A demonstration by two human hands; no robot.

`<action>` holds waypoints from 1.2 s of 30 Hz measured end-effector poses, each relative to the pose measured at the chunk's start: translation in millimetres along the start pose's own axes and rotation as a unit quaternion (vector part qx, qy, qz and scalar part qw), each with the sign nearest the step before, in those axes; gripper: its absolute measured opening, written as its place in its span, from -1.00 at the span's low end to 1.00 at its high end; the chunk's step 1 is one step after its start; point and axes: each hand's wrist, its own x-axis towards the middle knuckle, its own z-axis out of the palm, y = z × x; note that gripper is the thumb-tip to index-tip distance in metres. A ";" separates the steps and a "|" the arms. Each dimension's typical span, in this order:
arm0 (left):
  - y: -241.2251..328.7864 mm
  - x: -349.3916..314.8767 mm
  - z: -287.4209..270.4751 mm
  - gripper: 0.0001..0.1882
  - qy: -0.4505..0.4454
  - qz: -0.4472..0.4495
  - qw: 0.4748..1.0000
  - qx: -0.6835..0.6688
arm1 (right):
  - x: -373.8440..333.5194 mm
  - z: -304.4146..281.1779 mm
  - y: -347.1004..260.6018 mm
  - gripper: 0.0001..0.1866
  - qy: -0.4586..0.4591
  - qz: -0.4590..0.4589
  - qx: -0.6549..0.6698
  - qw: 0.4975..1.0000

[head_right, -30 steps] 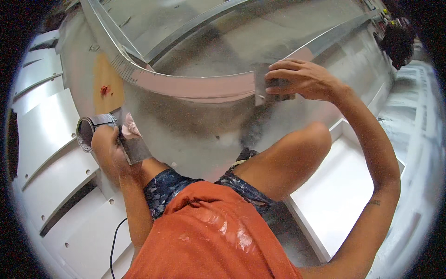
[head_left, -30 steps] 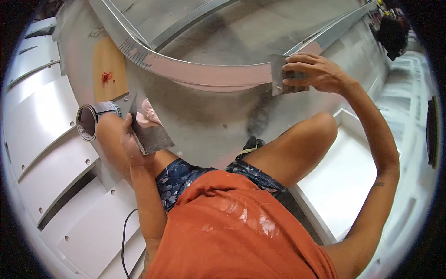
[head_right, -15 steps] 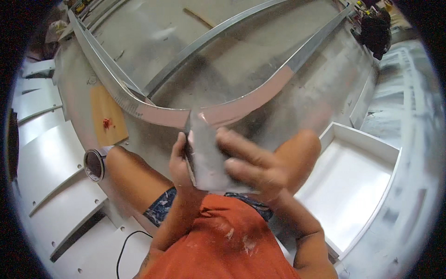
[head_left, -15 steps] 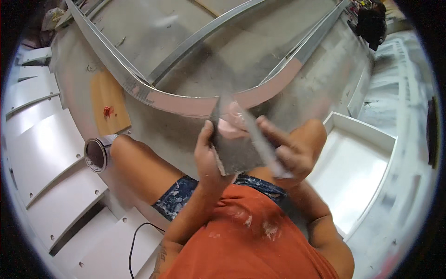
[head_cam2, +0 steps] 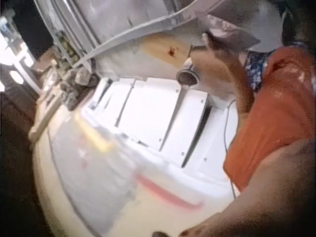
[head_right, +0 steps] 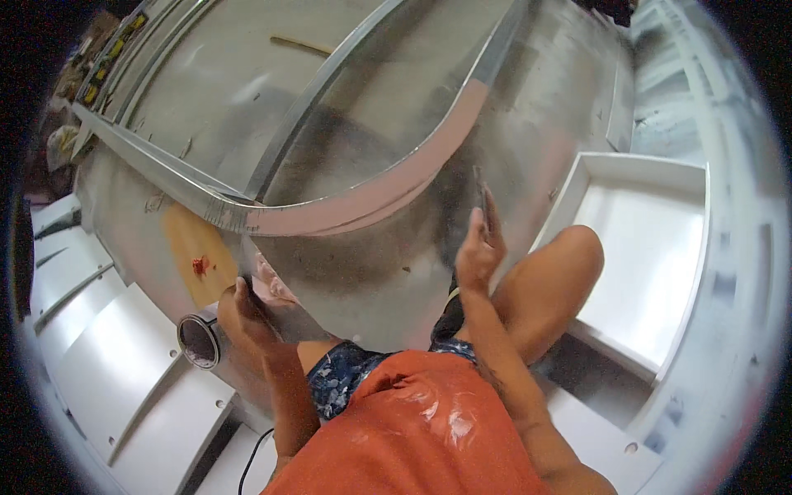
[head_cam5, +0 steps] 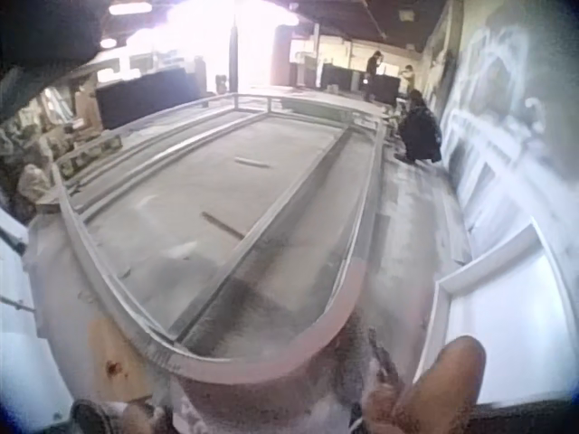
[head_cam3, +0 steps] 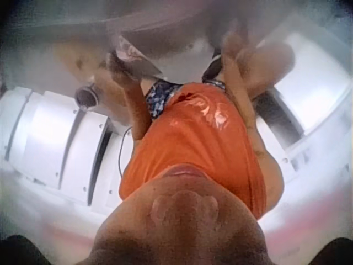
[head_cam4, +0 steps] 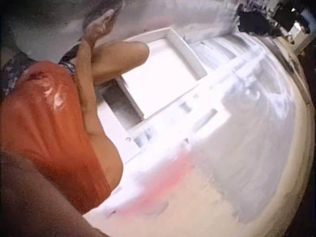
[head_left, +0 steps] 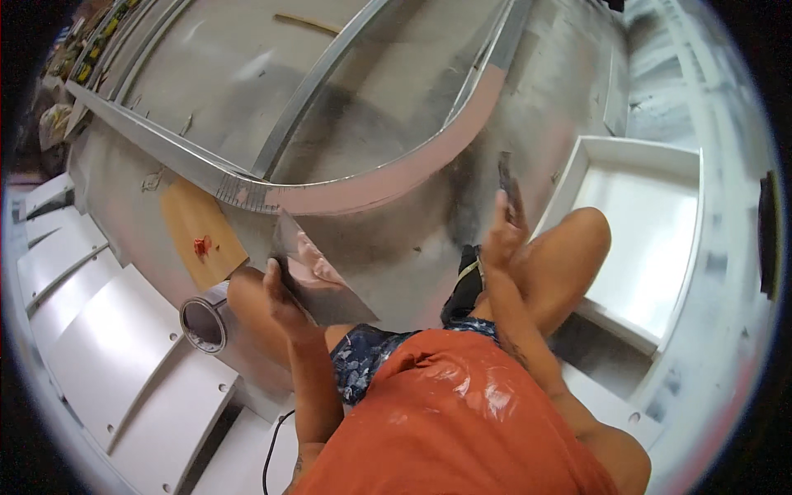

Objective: The recorder is applying a pinkish putty or filler to a metal frame using a metal scraper tool.

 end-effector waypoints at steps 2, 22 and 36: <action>13.1 7.3 -19.9 -0.59 0.053 0.045 0.995 0.069 | -4.7 22.3 31.7 -0.56 0.065 -0.022 -0.019 0.997; -42.4 -3.2 -8.7 -0.63 -0.001 -0.264 0.965 -0.005 | -107.6 12.9 -49.0 -0.45 -0.137 -0.233 -0.067 0.960; 16.4 -28.5 0.7 -0.76 -0.007 -0.027 0.972 0.233 | -56.6 63.2 22.2 -0.63 0.108 -0.109 -0.126 0.980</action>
